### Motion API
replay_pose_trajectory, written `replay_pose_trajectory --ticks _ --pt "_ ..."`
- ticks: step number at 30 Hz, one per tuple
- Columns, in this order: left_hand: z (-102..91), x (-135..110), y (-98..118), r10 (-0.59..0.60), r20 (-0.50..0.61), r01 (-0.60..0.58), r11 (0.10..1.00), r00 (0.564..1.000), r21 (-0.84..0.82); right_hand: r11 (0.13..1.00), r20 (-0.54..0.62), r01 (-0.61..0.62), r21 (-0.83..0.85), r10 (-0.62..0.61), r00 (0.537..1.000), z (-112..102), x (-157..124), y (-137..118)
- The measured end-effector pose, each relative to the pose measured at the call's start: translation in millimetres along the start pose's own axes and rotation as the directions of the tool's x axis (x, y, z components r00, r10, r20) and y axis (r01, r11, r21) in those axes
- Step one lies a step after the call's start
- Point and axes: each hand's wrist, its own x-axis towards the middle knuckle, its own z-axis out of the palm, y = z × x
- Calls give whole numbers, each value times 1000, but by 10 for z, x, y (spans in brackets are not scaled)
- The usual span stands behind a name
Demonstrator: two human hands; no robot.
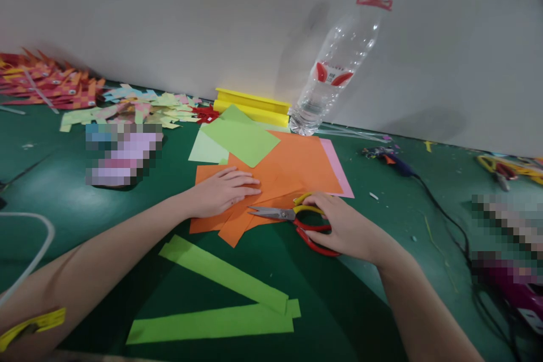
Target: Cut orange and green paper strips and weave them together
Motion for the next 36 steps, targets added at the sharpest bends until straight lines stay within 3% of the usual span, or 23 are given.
replay_pose_trajectory --ticks 20,36 --pt "35 -11 -36 9 -13 -9 1000 1000 8 997 -38 69 -39 -71 997 57 37 -12" --pt "61 13 -61 25 -40 -24 1000 999 16 982 -73 173 -73 -178 981 191 129 -236"
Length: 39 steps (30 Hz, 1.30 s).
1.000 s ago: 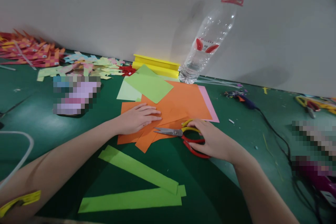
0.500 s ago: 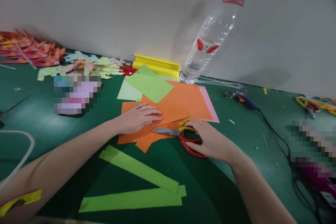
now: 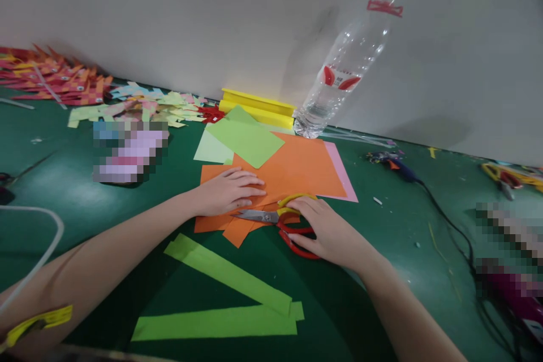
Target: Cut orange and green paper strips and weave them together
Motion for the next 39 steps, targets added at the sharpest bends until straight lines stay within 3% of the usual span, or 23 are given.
replay_pose_trajectory --ticks 9,39 --pt "-19 6 20 0 8 -1 1000 1000 16 997 -8 35 -71 -36 999 14 7 -23" --pt "-33 8 7 56 -3 -55 996 998 63 996 -5 57 -67 -58 998 76 69 -15"
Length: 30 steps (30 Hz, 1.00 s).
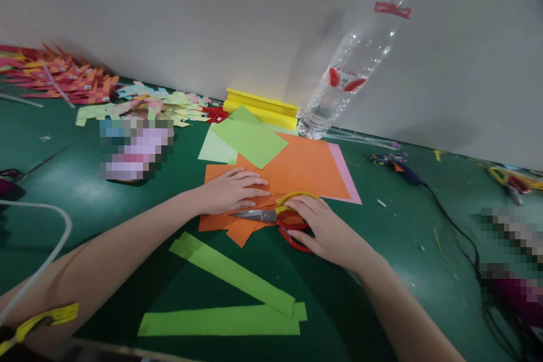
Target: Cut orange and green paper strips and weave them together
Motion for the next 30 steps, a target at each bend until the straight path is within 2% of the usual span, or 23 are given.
replay_pose_trajectory --ticks 6,13,23,30 --pt "-1 2 8 -4 -3 4 1000 1000 -3 1000 -39 13 24 -12 999 4 29 -31" --pt "5 -6 2 -8 -12 8 1000 1000 -19 1000 14 0 29 -1 1000 -42 27 -62" --pt "22 -13 -6 -8 -22 8 1000 1000 -25 1000 -16 10 14 -10 1000 5 62 -112" --pt "17 -12 -3 -26 -13 26 999 1000 -25 1000 16 22 6 -22 1000 0 71 -102"
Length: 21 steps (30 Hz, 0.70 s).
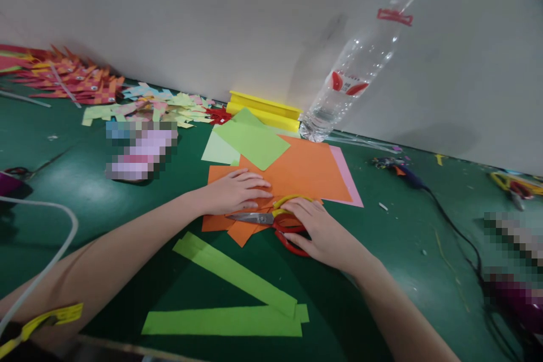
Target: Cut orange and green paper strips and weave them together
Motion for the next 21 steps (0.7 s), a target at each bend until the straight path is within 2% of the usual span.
replay_pose_trajectory --ticks 5,13,18,21 --pt "-4 -1 4 -6 2 6 1000 1000 -10 998 15 29 52 -30 999 7 -8 -37" --pt "-19 3 1 -10 8 11 999 1000 -48 998 16 9 58 -10 1000 12 -17 -67" --pt "-15 -3 3 -52 -45 46 990 998 -135 991 -5 -9 132 10 1000 0 -67 -32" --pt "-8 -17 -19 -112 -123 79 965 986 -249 977 -42 -66 203 77 996 -45 -130 81"
